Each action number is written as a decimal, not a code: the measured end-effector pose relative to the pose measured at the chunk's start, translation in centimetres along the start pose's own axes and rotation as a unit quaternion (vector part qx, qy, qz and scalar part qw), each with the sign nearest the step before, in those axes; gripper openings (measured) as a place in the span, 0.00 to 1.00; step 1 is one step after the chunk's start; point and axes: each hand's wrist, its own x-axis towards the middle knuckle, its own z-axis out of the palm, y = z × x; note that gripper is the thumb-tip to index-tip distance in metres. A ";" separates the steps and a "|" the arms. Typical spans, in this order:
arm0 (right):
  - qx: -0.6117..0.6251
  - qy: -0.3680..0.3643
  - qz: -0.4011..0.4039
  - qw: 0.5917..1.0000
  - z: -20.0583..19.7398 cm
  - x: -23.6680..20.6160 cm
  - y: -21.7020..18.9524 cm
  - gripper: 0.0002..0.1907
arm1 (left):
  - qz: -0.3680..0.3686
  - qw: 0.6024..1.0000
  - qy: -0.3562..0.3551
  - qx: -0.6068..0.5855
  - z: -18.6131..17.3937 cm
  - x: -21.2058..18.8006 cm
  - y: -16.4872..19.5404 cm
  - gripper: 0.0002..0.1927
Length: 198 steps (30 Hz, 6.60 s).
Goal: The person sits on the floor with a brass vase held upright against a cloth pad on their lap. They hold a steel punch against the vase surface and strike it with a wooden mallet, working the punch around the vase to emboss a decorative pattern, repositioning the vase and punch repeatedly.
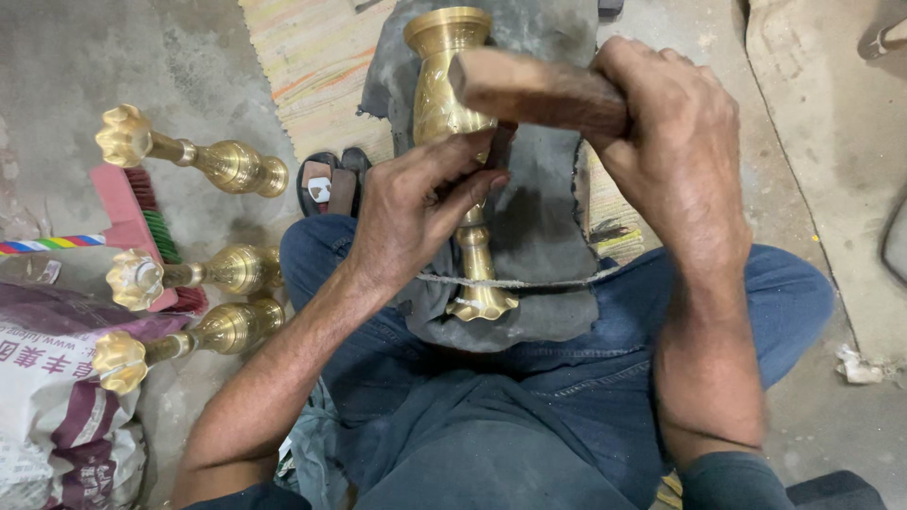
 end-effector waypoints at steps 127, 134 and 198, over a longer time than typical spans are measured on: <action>0.065 -0.003 0.054 0.996 0.1 0.0 0.4 0.12 | 0.017 1.000 0.006 -0.012 -0.8 0.3 0.6 0.20; 0.090 -0.020 0.081 0.992 -0.6 0.4 -0.7 0.13 | 0.013 1.000 0.008 -0.010 -0.7 0.3 0.6 0.20; -0.001 0.011 -0.060 0.998 -0.1 0.2 -0.2 0.15 | -0.015 1.000 -0.010 -0.024 -0.9 0.4 1.0 0.17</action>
